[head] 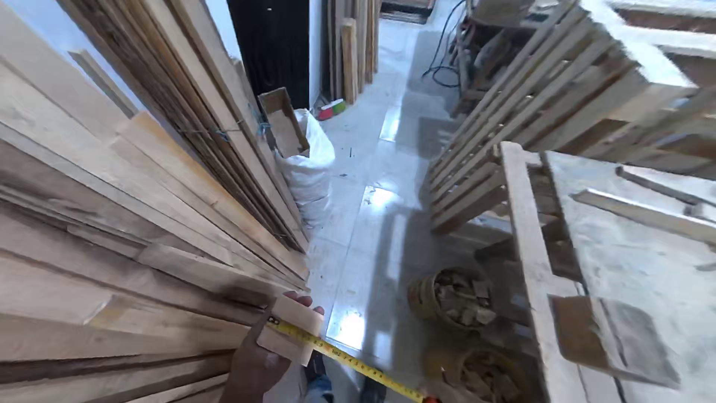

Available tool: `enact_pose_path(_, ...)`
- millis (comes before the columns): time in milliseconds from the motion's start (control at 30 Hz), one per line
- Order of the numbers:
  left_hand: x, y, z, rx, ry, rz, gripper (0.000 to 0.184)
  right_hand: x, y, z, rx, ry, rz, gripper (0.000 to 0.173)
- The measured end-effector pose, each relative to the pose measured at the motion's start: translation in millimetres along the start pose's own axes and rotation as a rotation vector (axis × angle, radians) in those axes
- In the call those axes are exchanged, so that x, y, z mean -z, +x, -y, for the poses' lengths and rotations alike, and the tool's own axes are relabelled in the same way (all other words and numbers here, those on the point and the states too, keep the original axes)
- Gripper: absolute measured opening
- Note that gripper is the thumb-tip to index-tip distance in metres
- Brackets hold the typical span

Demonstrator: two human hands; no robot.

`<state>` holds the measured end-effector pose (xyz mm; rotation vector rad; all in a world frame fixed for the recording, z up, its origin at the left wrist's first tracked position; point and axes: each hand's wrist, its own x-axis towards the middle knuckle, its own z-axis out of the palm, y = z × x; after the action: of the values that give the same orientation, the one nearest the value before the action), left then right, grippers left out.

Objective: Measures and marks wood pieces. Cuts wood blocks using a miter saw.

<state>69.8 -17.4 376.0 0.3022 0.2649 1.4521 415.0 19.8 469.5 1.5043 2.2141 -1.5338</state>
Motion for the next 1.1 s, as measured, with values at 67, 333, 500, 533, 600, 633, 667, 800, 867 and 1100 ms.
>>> enact_pose_path(67,-10.8,-3.5,16.1,-0.035,0.014,0.061,0.057,6.3,-16.4,-12.7,0.008,-0.001,-0.022,0.049)
enact_pose_path(333,-41.0,10.3,59.3,-0.122,0.102,0.195,0.069,21.8,-48.2,-54.9,0.040,-0.040,-0.118,0.048)
enact_pose_path(500,-44.5,22.7,72.8,-0.115,0.102,0.225,0.068,26.2,-56.2,-66.7,0.034,-0.034,-0.151,0.048)
enact_pose_path(533,-44.1,23.9,74.6,-0.111,0.104,0.227,0.069,26.9,-57.5,-67.6,0.027,-0.034,-0.155,0.048)
enact_pose_path(600,-41.7,25.8,77.0,-0.104,0.118,0.239,0.071,26.8,-59.9,-69.6,0.017,-0.038,-0.167,0.047)
enact_pose_path(633,-40.5,26.6,77.7,-0.102,0.121,0.243,0.072,26.4,-60.8,-70.4,0.014,-0.038,-0.175,0.048)
enact_pose_path(667,-39.9,27.3,78.2,-0.100,0.120,0.245,0.072,25.9,-61.8,-71.1,0.014,-0.038,-0.181,0.048)
enact_pose_path(800,-41.2,30.6,79.6,-0.108,0.111,0.252,0.071,25.5,-63.2,-69.1,0.007,-0.054,-0.203,0.049)
enact_pose_path(867,-44.1,32.4,79.8,-0.112,0.098,0.258,0.069,23.8,-63.9,-67.6,0.003,-0.086,-0.241,0.049)
enact_pose_path(1100,-74.7,56.4,81.6,-0.140,0.065,0.320,0.065,36.1,-66.8,-69.2,0.005,-0.212,-0.441,0.054)
